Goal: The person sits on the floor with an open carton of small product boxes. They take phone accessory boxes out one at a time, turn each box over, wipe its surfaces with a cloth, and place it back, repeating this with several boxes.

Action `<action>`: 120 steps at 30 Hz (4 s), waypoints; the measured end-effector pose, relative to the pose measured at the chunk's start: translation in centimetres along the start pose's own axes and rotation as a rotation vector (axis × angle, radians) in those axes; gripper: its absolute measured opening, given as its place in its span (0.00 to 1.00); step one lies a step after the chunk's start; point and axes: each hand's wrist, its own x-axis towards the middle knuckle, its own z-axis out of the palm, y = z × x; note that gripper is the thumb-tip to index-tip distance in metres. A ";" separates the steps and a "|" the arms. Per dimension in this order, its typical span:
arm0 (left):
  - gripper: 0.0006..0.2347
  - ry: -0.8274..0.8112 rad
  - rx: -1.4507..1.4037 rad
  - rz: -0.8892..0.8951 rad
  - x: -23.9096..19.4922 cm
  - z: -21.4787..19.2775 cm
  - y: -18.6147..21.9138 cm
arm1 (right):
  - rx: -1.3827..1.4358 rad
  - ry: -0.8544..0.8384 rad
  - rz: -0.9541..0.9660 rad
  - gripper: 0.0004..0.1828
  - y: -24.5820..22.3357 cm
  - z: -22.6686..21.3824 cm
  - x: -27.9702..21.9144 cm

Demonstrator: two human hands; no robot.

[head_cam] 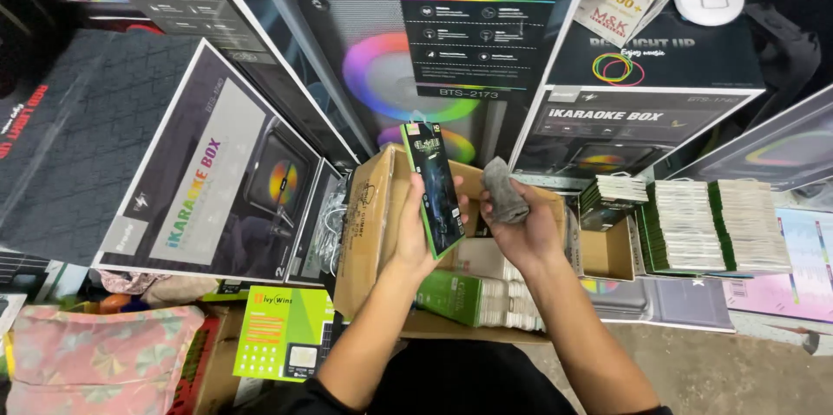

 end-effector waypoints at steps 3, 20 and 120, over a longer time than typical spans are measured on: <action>0.27 0.044 0.108 -0.078 0.5 -1.5 0.5 | -0.117 -0.019 -0.107 0.14 1.1 3.8 -1.3; 0.30 -0.087 0.294 0.054 1.7 -0.7 5.5 | -0.282 -0.120 -0.162 0.20 3.4 6.8 -1.1; 0.39 -0.329 0.129 -0.259 -0.1 -2.5 3.0 | -1.777 -0.220 -1.500 0.22 5.8 12.7 -0.2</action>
